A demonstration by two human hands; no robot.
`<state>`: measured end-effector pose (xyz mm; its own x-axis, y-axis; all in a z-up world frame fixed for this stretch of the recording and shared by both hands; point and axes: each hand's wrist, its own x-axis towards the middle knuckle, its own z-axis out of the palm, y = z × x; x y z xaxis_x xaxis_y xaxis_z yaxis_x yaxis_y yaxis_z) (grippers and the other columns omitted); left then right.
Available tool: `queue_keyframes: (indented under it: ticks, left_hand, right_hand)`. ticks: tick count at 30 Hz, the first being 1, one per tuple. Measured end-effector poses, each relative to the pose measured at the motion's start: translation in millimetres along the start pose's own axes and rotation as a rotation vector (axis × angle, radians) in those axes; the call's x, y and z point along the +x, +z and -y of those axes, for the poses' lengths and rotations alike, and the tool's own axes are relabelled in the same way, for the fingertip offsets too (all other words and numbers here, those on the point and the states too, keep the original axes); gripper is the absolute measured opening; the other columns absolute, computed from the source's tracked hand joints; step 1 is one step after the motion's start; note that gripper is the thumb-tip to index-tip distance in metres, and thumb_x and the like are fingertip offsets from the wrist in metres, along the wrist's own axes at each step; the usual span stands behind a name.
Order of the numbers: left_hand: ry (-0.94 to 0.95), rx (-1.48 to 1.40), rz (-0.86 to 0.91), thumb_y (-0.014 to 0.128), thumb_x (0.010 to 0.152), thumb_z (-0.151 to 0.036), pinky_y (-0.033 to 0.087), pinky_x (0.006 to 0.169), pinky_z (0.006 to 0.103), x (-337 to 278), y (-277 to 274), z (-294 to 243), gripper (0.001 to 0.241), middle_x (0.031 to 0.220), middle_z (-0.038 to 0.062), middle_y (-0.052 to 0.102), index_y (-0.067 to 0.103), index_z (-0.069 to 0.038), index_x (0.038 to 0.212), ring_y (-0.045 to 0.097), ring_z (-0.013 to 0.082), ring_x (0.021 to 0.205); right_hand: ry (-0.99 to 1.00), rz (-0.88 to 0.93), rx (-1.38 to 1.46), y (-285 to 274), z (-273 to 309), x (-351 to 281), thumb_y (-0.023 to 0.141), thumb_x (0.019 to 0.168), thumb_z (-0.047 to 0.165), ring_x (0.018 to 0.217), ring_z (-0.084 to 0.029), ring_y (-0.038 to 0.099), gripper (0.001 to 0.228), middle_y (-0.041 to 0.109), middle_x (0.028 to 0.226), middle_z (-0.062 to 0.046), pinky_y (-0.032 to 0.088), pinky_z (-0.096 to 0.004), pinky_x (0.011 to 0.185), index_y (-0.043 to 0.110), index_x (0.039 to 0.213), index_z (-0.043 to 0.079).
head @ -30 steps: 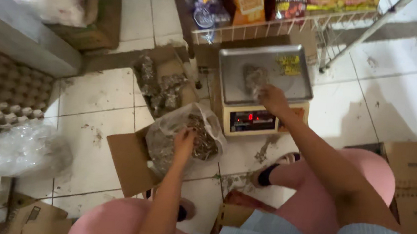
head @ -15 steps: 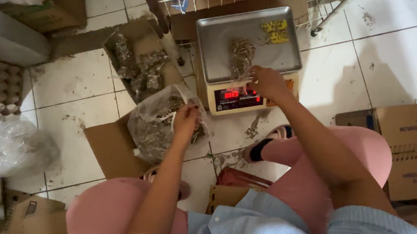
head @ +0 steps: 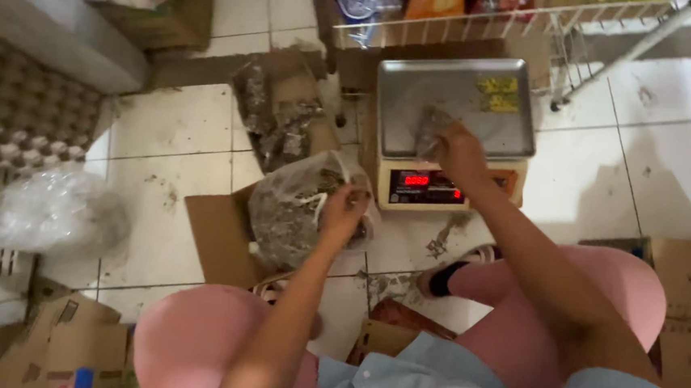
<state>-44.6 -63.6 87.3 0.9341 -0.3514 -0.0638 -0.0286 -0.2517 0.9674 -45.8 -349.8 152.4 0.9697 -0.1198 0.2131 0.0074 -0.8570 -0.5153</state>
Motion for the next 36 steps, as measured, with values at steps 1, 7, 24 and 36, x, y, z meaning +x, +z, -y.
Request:
queue_keyframes:
  ticks: [1, 7, 24, 36]
  left_hand:
    - [0.008, 0.049, 0.002, 0.072, 0.092, -0.026, 0.056, 0.081, 0.0341, -2.5, -2.0, -16.1, 0.035, 0.102, 0.009, 0.075, 0.069, -0.003, 0.118, 0.072, 0.0219, 0.095]
    - [0.611, 0.254, -0.115, 0.082, 0.08, -0.025, 0.049, 0.091, 0.0443, -37.2, -22.2, -90.1, 0.067, 0.125, 0.025, 0.064, 0.058, 0.003, 0.135, 0.061, 0.0407, 0.112]
    - [0.227, 0.342, -0.035, 0.078, 0.085, -0.02, 0.051, 0.072, 0.0464, -93.2, -101.6, -86.3, 0.024, 0.091, 0.018, 0.07, 0.071, -0.001, 0.097, 0.067, 0.035, 0.083]
    - [0.587, 0.274, -0.221, 0.071, 0.074, 0.001, 0.05, 0.083, 0.0492, -95.3, -97.6, -75.4, 0.026, 0.101, 0.021, 0.066, 0.066, -0.003, 0.1, 0.063, 0.0444, 0.098]
  right_hand:
    - [-0.049, -0.133, 0.192, -9.3, 9.3, 1.0, 0.067, 0.092, 0.008, 0.088, -0.037, 0.07, 0.019, 0.07, 0.104, -0.024, 0.057, -0.045, 0.079, 0.071, 0.109, 0.002]
    - [-0.217, 0.33, 0.294, -43.7, 117.0, -22.2, 0.067, 0.085, 0.004, 0.078, -0.029, 0.071, 0.023, 0.073, 0.096, -0.016, 0.056, -0.04, 0.073, 0.074, 0.107, 0.003]
    - [-0.278, 0.369, 0.172, -30.0, 234.3, -36.0, 0.072, 0.084, 0.02, 0.067, -0.03, 0.067, 0.018, 0.07, 0.077, -0.016, 0.051, -0.042, 0.064, 0.071, 0.09, 0.003]
    - [-0.223, 0.531, 0.136, 31.1, 213.0, -76.6, 0.061, 0.093, 0.029, 0.074, -0.038, 0.066, 0.028, 0.068, 0.082, -0.021, 0.049, -0.049, 0.068, 0.069, 0.092, 0.003]
